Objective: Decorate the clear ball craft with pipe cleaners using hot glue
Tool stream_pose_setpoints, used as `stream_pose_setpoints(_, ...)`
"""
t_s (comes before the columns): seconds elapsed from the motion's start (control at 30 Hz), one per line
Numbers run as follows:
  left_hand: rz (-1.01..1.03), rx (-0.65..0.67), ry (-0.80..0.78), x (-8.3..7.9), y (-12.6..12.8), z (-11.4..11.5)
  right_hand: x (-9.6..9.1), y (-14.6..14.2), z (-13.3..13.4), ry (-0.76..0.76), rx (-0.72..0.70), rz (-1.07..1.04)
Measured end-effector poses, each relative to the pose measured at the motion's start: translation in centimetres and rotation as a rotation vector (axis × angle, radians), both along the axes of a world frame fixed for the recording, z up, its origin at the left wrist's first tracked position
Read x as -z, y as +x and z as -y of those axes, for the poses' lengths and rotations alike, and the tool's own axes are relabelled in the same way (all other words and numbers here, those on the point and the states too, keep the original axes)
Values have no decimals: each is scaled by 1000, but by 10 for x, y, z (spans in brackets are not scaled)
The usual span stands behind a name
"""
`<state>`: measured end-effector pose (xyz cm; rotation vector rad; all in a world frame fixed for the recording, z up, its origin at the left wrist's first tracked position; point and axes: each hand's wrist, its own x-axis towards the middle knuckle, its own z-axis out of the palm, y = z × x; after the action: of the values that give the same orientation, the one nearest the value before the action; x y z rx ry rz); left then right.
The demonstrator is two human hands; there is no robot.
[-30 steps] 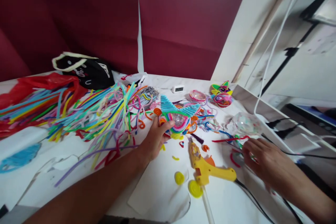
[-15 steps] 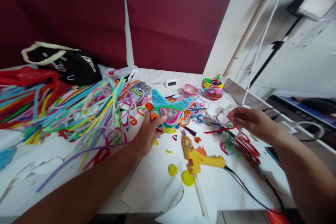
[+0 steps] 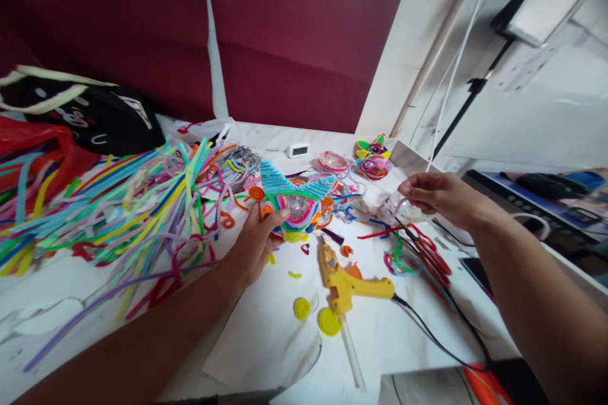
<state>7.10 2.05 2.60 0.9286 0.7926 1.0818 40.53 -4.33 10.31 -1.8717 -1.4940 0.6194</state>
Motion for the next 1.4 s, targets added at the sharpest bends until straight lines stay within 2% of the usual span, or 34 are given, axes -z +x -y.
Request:
stream_pose_setpoints(0.2, 23, -7, -27, 0, 0, -1, 0, 9, -12, -145, -209, 351)
stream_pose_setpoints(0.33, 54, -8, -29, 2, 0, -1, 10, 12, -22, -142, -165, 512)
stream_pose_setpoints(0.43, 67, 5, -17, 2, 0, -1, 16, 12, -29, -100, -94, 509)
stream_pose_setpoints(0.73, 50, 6, 12, -2, 0, 2, 20, 20, -50, -18, 58, 303)
stream_pose_setpoints(0.87, 54, 7, 6, -3, -1, 2, 20, 25, -53, -6, 19, 324)
stream_pose_setpoints(1.07, 53, -14, -24, -7, 0, 3, 17, 32, -54, 14, -22, 508)
stream_pose_setpoints(1.23, 83, -19, -36, -5, -1, 0, 18, 35, -58, -53, -61, 611)
stream_pose_setpoints(1.4, 94, -7, -35, -3, -1, -2, 21, 38, -55, -111, -129, 619)
